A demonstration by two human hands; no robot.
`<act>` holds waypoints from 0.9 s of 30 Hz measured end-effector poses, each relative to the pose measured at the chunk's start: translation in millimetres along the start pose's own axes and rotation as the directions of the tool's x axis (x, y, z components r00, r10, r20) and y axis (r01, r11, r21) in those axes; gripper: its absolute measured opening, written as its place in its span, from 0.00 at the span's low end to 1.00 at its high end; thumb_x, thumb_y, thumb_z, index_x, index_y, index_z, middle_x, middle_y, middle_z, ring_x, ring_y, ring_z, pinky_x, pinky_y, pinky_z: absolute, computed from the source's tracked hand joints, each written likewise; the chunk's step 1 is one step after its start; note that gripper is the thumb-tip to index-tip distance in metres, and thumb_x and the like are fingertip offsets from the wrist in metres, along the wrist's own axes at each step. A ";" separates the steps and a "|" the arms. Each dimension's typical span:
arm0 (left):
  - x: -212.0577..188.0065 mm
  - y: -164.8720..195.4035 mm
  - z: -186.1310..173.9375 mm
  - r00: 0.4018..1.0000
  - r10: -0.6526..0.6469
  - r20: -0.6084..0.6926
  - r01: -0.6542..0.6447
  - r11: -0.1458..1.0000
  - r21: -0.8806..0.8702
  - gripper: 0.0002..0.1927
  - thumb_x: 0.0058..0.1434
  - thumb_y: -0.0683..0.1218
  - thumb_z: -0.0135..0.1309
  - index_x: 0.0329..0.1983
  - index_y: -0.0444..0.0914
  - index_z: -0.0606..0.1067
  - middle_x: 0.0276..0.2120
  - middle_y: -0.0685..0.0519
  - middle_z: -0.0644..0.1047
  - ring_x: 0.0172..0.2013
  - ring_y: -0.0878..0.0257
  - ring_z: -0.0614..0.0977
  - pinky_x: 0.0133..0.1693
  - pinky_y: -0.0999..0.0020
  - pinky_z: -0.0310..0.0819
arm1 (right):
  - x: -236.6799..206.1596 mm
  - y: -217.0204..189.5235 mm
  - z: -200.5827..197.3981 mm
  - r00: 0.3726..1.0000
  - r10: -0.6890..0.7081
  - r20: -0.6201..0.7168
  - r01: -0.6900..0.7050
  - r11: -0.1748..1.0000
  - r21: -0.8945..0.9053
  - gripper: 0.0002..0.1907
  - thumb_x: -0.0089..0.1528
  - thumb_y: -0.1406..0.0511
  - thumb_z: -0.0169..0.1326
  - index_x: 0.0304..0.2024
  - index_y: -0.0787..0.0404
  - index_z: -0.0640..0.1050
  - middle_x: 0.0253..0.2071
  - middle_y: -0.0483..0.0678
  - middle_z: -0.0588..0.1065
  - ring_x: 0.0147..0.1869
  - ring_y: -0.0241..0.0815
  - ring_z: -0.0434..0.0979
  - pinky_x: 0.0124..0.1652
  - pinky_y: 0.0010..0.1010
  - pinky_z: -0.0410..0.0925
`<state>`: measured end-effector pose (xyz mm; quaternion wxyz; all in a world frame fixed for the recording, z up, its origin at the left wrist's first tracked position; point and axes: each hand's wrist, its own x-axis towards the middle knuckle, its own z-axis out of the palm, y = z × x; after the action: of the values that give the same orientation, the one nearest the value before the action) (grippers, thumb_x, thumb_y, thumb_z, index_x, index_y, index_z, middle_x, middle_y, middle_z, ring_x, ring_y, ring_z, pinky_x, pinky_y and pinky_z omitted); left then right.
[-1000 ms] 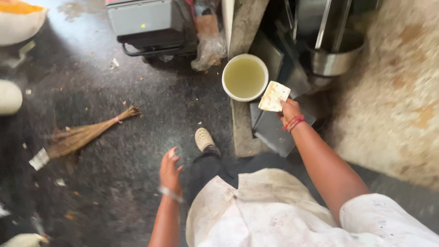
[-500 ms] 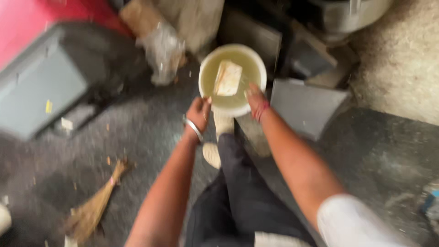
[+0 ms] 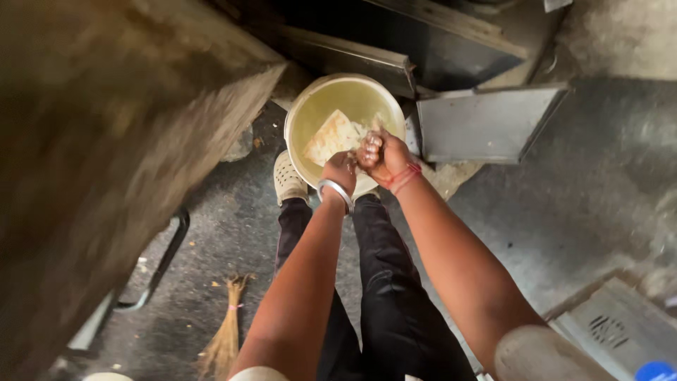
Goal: The person scrubs the exterior and interior of a large metal container using a sponge, then rinses the sponge in a bucket of water. The person handles the sponge and container directly without additional tools.
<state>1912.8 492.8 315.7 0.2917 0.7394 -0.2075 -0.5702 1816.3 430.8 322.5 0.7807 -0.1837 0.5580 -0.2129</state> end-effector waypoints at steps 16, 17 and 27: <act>9.9 40.3 -31.4 0.883 0.067 0.464 0.239 0.787 -0.569 0.26 0.72 0.48 0.43 0.74 0.41 0.62 0.70 0.45 0.66 0.70 0.56 0.65 0.68 0.54 0.57 | 44.8 36.5 5.6 0.583 -0.779 -0.230 0.253 0.443 -0.860 0.14 0.70 0.65 0.47 0.49 0.67 0.80 0.46 0.59 0.78 0.51 0.53 0.78 0.50 0.38 0.71; 11.1 44.2 -37.4 0.870 0.070 0.489 0.202 0.853 -0.482 0.28 0.71 0.47 0.45 0.74 0.44 0.60 0.71 0.48 0.65 0.70 0.58 0.64 0.66 0.54 0.57 | 47.6 32.3 1.5 0.540 -0.795 -0.275 0.283 0.479 -0.831 0.13 0.67 0.67 0.47 0.47 0.68 0.80 0.45 0.58 0.79 0.49 0.52 0.80 0.48 0.39 0.72; 67.9 53.6 -13.1 0.906 -0.105 0.410 0.311 0.823 -0.476 0.15 0.74 0.46 0.46 0.60 0.39 0.75 0.52 0.49 0.78 0.54 0.53 0.76 0.57 0.53 0.69 | 8.0 -3.1 28.5 0.831 -0.459 -0.314 0.187 0.762 -0.620 0.10 0.67 0.67 0.52 0.33 0.67 0.78 0.26 0.58 0.77 0.28 0.54 0.77 0.31 0.43 0.70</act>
<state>1944.8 412.0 304.8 0.3757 0.5286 -0.0089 -0.7611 1845.2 425.3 326.6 0.4900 -0.4481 0.7178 -0.2095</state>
